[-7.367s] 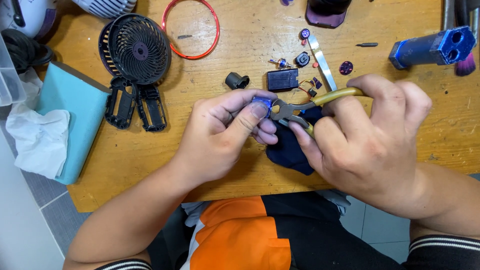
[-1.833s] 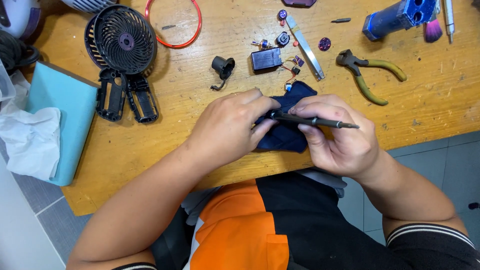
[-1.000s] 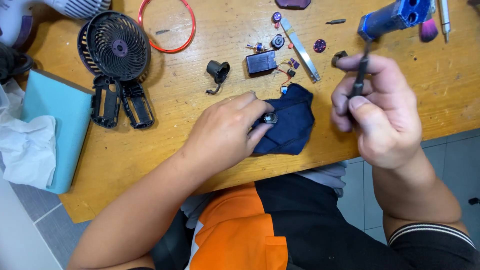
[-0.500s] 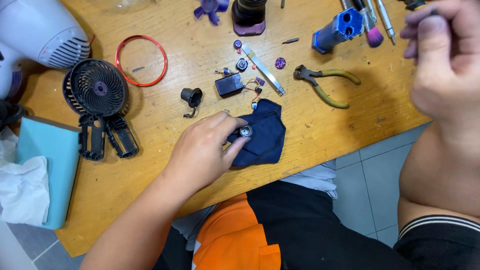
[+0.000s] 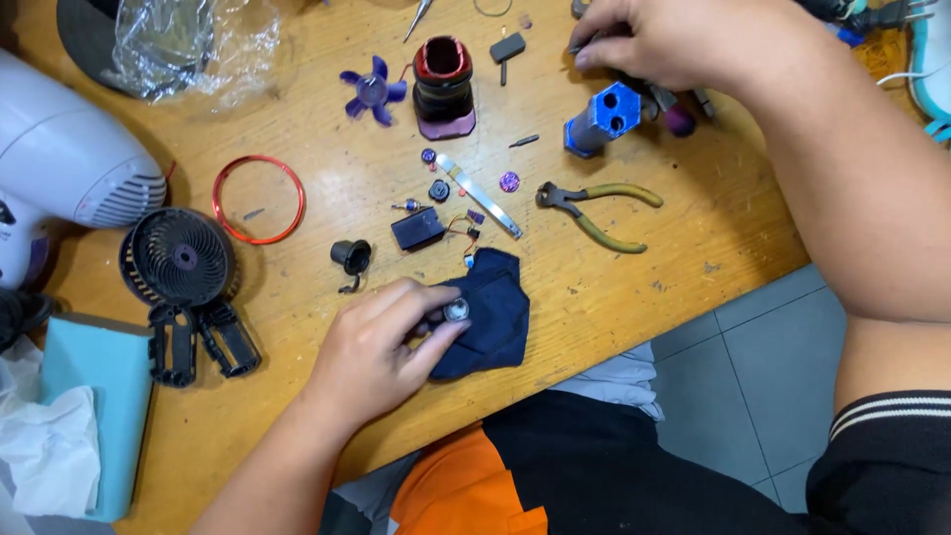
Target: Cleaning and repairing small internal electronic components using pliers and other hand tools on a workbench.
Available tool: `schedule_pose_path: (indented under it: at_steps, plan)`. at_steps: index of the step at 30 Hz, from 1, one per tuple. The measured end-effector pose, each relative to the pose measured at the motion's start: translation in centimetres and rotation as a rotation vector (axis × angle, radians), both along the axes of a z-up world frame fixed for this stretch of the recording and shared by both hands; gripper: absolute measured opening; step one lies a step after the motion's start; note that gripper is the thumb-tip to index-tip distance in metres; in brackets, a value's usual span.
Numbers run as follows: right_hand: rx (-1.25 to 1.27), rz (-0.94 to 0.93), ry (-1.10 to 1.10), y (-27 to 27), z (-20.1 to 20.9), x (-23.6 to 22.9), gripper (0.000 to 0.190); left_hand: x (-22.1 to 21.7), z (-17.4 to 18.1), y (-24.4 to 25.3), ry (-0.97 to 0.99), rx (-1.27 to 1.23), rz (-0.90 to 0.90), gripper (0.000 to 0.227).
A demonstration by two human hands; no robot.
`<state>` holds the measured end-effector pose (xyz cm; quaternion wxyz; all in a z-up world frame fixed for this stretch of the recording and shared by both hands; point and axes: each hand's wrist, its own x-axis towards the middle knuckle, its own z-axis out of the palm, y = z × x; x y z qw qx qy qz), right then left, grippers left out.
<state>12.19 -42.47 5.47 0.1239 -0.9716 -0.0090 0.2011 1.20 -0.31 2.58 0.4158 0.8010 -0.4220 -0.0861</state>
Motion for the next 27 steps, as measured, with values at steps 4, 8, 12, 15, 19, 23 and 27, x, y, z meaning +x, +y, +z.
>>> schedule_pose_path:
  at_steps: [4, 8, 12, 15, 19, 23, 27]
  plan:
    - [-0.097, 0.000, 0.027, 1.3, 1.9, 1.0, 0.064, -0.1, -0.1, -0.4, 0.042, -0.053, -0.019, 0.027]
    - [-0.312, 0.065, -0.358, -3.8, -1.3, 0.2, 0.032, 0.4, -0.5, -0.6, 0.077, -0.054, -0.043, 0.027]
    - [-0.133, 0.113, -0.343, -3.5, -1.2, 0.4, 0.039, 0.6, -1.0, -0.4, 0.168, -0.014, -0.009, 0.029]
    - [-0.158, 0.105, -0.292, -3.3, -1.6, 1.0, 0.051, 0.8, -1.2, -0.2, 0.186, -0.009, 0.007, 0.030]
    - [-0.177, 0.098, -0.308, -3.3, -2.0, 1.0, 0.058, 1.1, -1.1, 0.2, 0.242, -0.016, -0.010, 0.031]
    - [-0.126, 0.101, -0.389, -3.5, -3.3, 0.8, 0.039, 1.4, -0.8, 0.1, 0.257, -0.052, -0.011, 0.030]
    - [-0.082, 0.110, -0.473, -3.4, -4.6, 0.8, 0.019, 1.2, -0.9, 0.4, 0.291, -0.001, 0.004, 0.029]
